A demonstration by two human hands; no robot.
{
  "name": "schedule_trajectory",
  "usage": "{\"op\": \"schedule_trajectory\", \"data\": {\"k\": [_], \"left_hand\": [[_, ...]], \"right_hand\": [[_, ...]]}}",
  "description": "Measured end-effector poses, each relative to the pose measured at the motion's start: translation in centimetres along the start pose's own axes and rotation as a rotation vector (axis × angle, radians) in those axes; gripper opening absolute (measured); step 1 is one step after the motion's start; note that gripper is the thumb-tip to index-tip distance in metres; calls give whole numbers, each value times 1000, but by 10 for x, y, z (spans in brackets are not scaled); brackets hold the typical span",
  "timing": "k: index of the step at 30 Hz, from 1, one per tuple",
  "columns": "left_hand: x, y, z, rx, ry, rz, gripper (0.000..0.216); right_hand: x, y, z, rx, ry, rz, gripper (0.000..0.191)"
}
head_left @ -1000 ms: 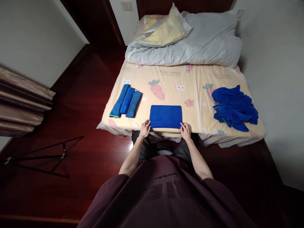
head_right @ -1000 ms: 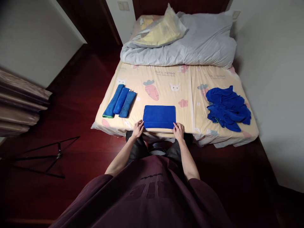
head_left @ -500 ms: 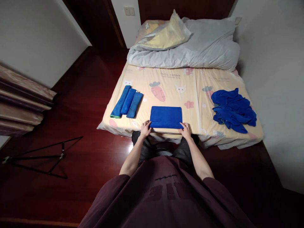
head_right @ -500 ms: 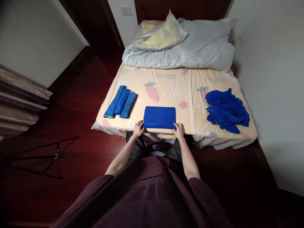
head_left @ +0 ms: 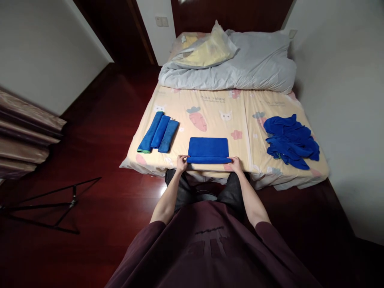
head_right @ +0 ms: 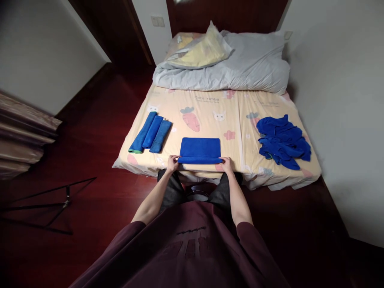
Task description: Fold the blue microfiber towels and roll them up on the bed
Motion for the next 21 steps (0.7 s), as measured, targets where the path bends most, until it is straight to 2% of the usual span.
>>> {"op": "schedule_trajectory", "data": {"k": [6, 12, 21], "left_hand": [[-6, -6, -11, 117, 34, -6, 26], [-5, -5, -18, 114, 6, -52, 28], [-2, -2, -13, 98, 2, -89, 23]], "right_hand": [[-1, -6, 0, -97, -65, 54, 19], [-1, -2, -8, -135, -103, 75, 39], [6, 6, -28, -122, -27, -2, 52]]}}
Point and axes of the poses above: each hand's wrist, its own y-axis away from the middle knuckle, its own x-axis out of the back of the hand, z = x × y, the point moved 1 cm from there along -y, towards the middle knuckle, and after that the axes turned 14 degrees about -y, right-handed, at the moved point
